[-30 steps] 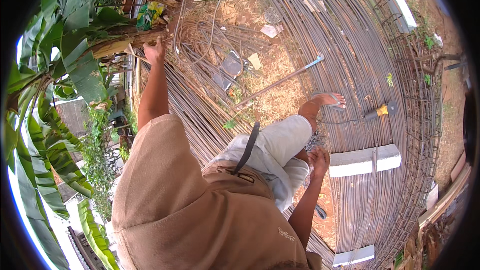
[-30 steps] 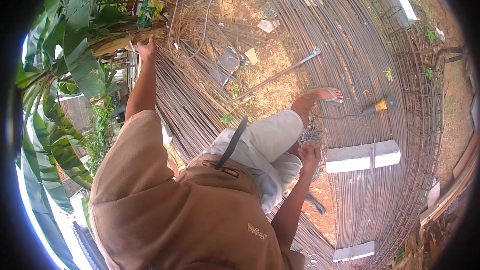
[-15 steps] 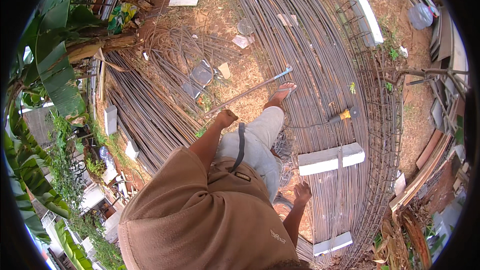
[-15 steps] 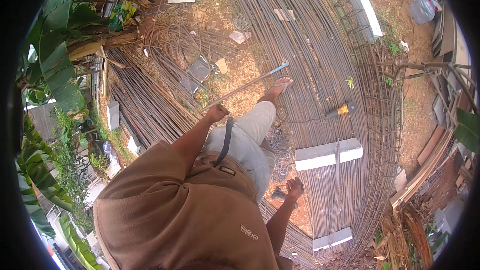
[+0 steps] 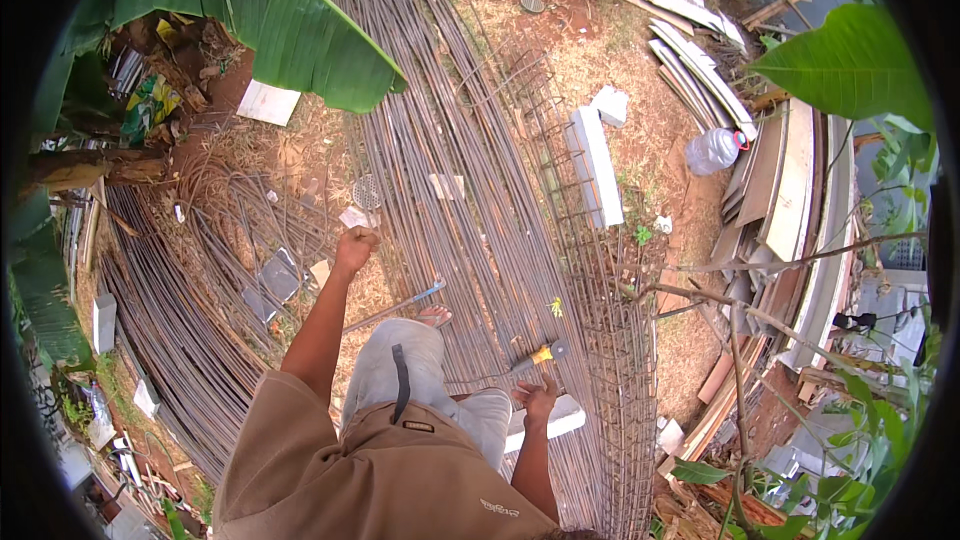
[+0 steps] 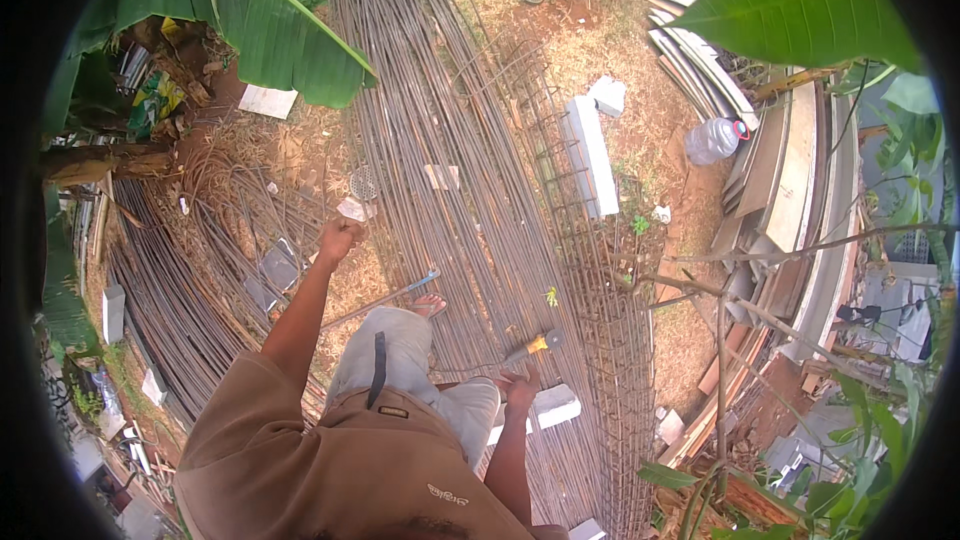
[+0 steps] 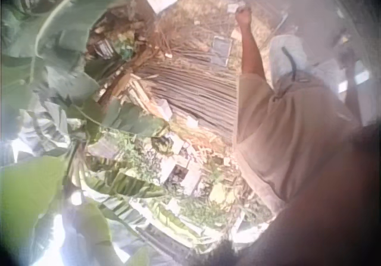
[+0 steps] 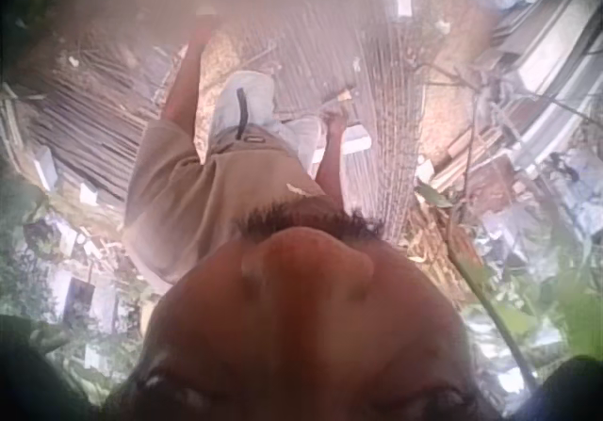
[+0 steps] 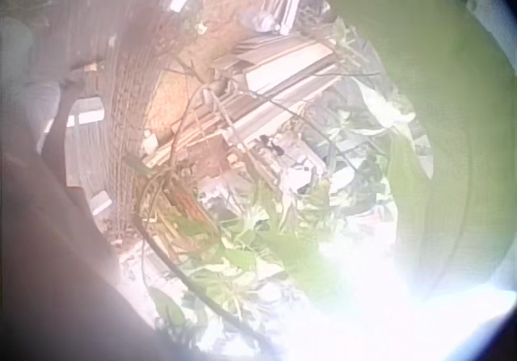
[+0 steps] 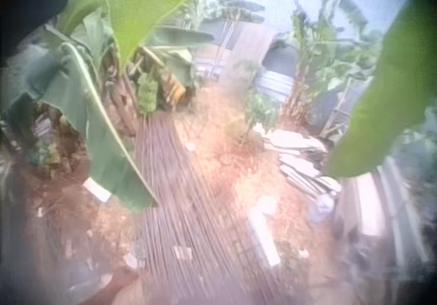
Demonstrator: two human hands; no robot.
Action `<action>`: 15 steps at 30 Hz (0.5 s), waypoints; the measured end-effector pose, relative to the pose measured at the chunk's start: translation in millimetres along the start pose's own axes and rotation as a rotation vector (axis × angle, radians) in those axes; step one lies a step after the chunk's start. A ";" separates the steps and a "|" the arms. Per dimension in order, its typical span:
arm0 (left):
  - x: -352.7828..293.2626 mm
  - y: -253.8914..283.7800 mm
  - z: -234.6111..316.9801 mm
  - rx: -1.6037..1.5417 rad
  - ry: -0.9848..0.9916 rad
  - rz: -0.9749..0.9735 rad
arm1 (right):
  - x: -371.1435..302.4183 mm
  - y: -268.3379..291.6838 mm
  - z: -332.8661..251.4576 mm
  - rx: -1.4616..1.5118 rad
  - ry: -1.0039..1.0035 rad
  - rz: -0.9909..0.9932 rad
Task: The person uses an angle grinder to cut a long metal rebar rod, then bends the cut pieces into U-shaped stirrups by hand. The person arranges the bent pieces on the ground and handles a bundle of wire ties.
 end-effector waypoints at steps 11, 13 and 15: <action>-103.7 27.6 -249.2 -0.608 0.636 0.126 | 194.8 7.3 -135.7 -0.315 0.056 0.003; -135.2 20.7 -260.4 -0.606 0.815 -0.016 | 217.1 -6.4 -153.6 -0.373 -0.089 -0.016; -154.1 27.5 -256.0 -0.374 0.937 0.088 | 218.6 -22.2 -198.5 -0.354 -0.206 -0.109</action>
Point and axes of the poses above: each hand's wrist, its own x-axis towards the middle knuckle, its own y-axis out of the back of the hand, z = x × y, the point moved 6 cm from there along x, towards the middle knuckle, and after that the axes turned 11 degrees about -x, right-handed, at the moved point
